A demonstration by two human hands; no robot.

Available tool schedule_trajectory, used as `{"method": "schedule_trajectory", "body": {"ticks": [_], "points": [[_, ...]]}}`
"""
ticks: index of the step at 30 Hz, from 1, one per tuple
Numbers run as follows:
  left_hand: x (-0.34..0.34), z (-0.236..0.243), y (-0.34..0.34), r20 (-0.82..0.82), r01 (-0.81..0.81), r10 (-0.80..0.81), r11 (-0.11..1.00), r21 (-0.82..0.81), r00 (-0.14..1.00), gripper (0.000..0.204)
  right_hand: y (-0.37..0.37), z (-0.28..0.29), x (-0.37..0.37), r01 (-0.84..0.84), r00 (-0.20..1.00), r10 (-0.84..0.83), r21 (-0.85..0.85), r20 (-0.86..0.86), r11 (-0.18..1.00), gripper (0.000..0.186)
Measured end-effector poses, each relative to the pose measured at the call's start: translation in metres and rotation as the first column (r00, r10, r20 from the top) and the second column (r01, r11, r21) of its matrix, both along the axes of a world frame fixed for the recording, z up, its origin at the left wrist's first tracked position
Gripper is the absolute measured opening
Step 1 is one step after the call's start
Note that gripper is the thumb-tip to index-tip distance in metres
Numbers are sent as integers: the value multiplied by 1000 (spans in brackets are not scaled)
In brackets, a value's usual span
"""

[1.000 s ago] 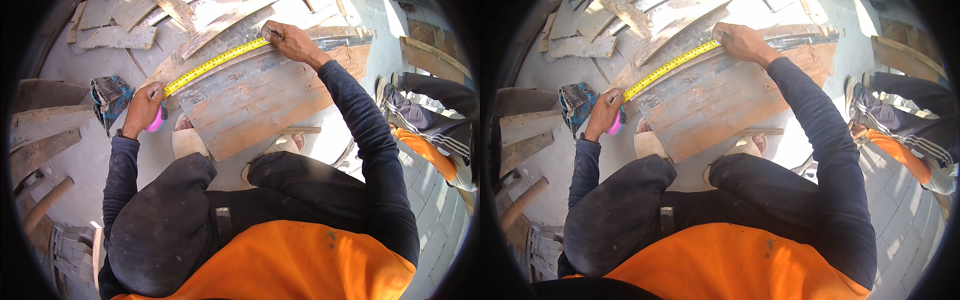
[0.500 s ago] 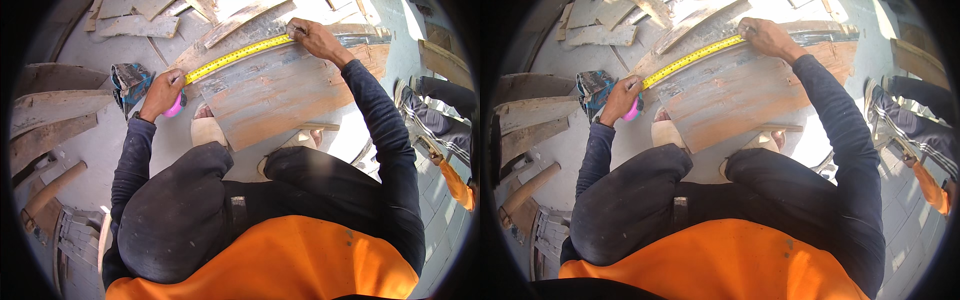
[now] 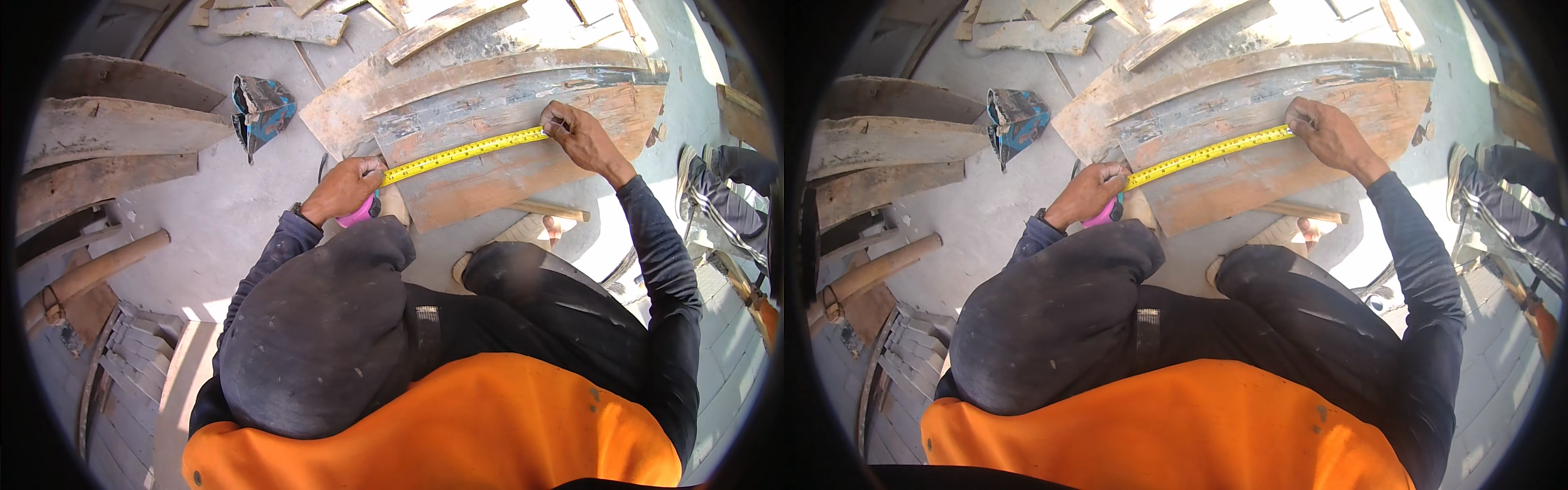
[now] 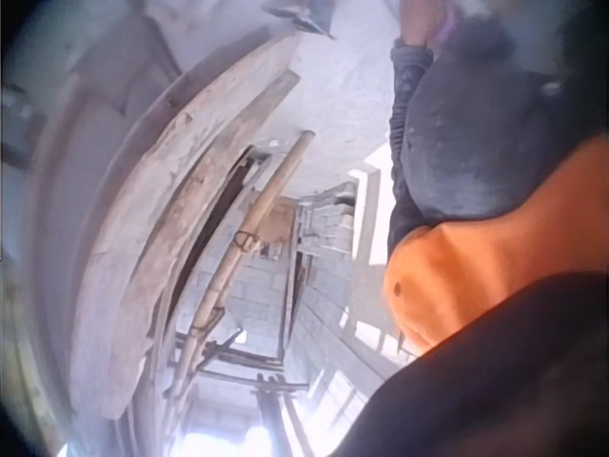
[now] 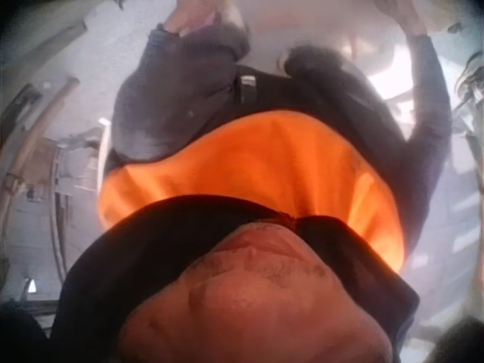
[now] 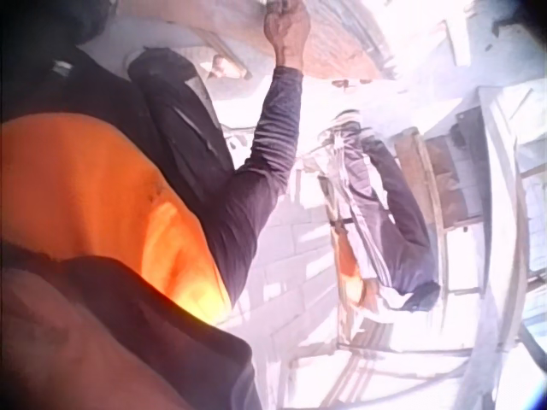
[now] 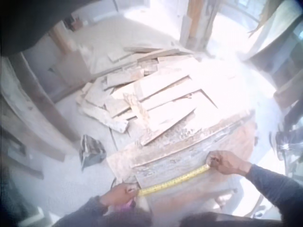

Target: The person measures a piece of wood with a tape measure, marks it with a piece of chalk, and then uses a saw to cut the wood while working with another person on the floor.

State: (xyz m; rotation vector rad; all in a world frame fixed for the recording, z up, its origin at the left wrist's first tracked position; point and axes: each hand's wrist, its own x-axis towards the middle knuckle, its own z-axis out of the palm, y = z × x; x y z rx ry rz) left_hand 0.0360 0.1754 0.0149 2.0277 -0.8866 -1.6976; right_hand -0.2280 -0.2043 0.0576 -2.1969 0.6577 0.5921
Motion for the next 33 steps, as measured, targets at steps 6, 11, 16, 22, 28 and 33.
{"method": "schedule_trajectory", "body": {"ticks": [6, 11, 16, 22, 28, 33], "points": [[-17, -13, -1, 41, -43, 45, 998, -43, 998, 33, 22, -1, -77, 436, 881, -405, 84, -245, 896, 47], [-22, -9, 1, 39, -79, 81, 996, -34, 996, 31, 26, -9, -155, 740, 557, -471, 152, -684, 655, 73], [-21, -14, -5, 41, -32, 31, 999, 22, 999, 32, 55, -31, -161, 909, 292, -818, 409, -495, 77, 56], [-15, -21, 1, 18, -151, 152, 987, -54, 988, 29, 60, -44, -151, 828, 234, -885, 560, -402, -35, 35], [-6, -10, -9, -76, -46, 46, 999, -2, 996, 27, 64, -45, -153, 825, 243, -908, 565, -342, 8, 46], [-42, -7, 9, -130, -116, 130, 987, 108, 983, 28, 44, -31, -151, 739, 669, -642, 249, -373, 626, 53]]}}
